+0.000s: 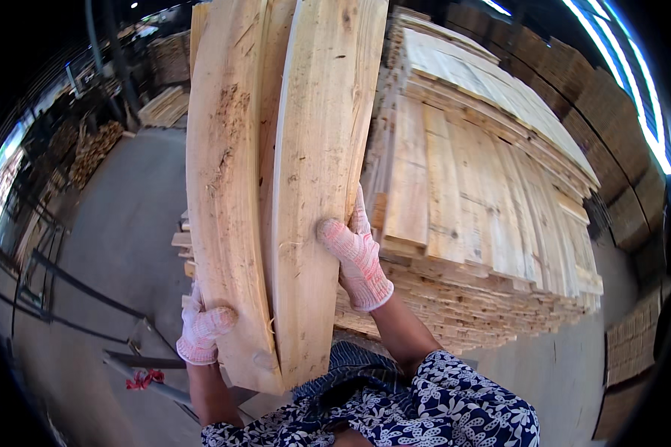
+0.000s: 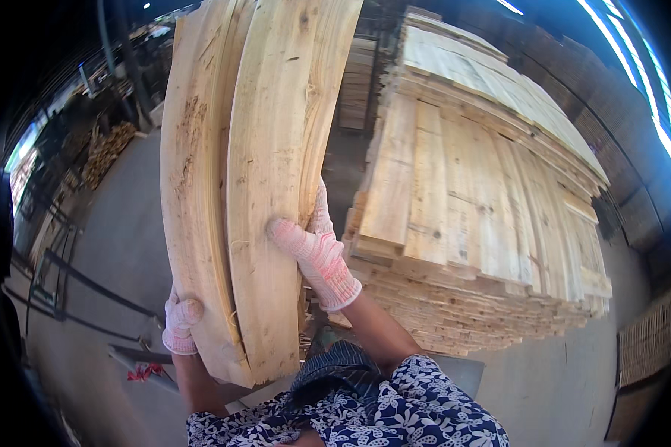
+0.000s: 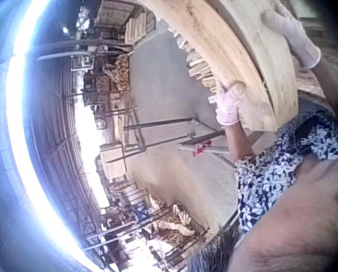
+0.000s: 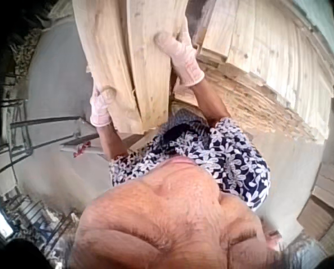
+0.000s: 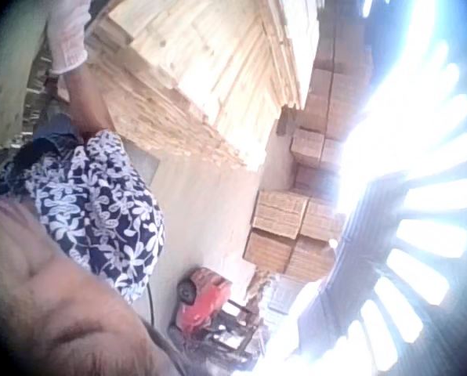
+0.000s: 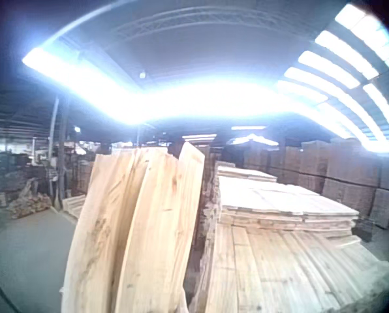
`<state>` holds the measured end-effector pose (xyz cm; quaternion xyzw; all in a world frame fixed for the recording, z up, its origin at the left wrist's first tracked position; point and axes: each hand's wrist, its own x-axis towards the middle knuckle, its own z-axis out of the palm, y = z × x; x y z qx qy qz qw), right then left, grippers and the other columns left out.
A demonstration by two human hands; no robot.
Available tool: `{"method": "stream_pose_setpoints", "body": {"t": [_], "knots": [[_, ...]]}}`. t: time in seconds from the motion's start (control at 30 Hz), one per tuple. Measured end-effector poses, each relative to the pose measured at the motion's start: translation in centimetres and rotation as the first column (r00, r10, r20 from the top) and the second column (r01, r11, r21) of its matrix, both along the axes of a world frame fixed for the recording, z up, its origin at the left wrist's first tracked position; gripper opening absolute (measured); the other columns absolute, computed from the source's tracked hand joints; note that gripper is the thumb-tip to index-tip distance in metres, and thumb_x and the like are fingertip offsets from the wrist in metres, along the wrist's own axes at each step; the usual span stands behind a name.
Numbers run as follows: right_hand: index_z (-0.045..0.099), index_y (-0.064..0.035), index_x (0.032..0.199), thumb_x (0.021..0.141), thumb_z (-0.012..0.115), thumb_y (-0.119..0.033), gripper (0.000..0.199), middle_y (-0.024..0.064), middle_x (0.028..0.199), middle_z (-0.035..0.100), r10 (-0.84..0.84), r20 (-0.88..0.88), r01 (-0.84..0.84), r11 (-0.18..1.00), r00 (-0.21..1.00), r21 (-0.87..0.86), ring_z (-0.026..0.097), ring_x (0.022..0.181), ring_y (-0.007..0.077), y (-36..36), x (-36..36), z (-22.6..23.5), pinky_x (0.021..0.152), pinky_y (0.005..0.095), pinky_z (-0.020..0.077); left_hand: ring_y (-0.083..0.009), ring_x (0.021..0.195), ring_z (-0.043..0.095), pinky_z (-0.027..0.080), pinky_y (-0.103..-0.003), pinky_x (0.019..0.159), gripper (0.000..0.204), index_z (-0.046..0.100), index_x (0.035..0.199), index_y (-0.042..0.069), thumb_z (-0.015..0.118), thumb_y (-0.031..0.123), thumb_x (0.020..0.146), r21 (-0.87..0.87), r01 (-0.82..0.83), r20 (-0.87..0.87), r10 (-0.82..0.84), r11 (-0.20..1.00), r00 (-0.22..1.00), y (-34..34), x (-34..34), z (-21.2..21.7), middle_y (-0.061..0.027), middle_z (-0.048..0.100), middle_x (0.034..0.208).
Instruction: The person repeatedly picks up small bundles of wooden planks from a large pile and places them onto a growing stack. They wear pink gloves and handle the planks by hand, moving between two piles in a warehouse setting.
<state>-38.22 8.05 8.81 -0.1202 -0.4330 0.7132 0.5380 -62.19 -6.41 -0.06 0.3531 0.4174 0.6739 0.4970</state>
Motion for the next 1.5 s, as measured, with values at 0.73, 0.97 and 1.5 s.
{"method": "stream_pose_setpoints", "body": {"t": [0.73,0.97,1.5], "knots": [[0.044,0.0003,0.145,0.095,0.069,-0.037,0.066,0.0178,0.131,0.062,-0.505,-0.008,0.5,0.856,0.863,-0.136,0.065,0.115,0.0239,-6.6,35.9,3.3,0.096,0.0375,0.057,-0.0207,0.122,0.061,0.047,-0.04,0.109,0.068,0.042,0.149,0.008,0.072,0.036,0.094,-0.21,0.902,0.09,-0.912,0.376,0.401,12.3,34.7,16.1,-0.0101,0.06,0.136],[0.052,-0.0048,0.143,0.092,0.07,-0.044,0.068,0.0178,0.128,0.067,-0.209,0.74,0.578,0.765,0.639,-0.284,0.07,0.11,0.0263,-3.3,59.1,6.7,0.092,0.0421,0.0579,-0.0321,0.12,0.062,0.057,-0.041,0.094,0.091,0.036,0.148,0.001,0.064,0.065,0.089,-0.349,0.88,-0.628,-0.777,0.322,0.035,18.2,55.6,13.1,-0.0216,0.053,0.137],[0.026,-0.0107,0.159,0.095,0.05,-0.062,0.085,0.0279,0.154,0.04,-0.192,0.823,0.363,0.827,-0.535,0.429,0.046,0.139,0.0419,2.6,65.0,2.8,0.114,0.0449,0.0376,-0.0322,0.113,0.063,0.054,-0.045,0.09,0.116,0.011,0.158,0.007,0.087,0.026,0.073,-0.311,0.558,-0.586,-0.617,0.77,0.525,27.0,68.0,10.9,-0.0258,0.057,0.134]]}}
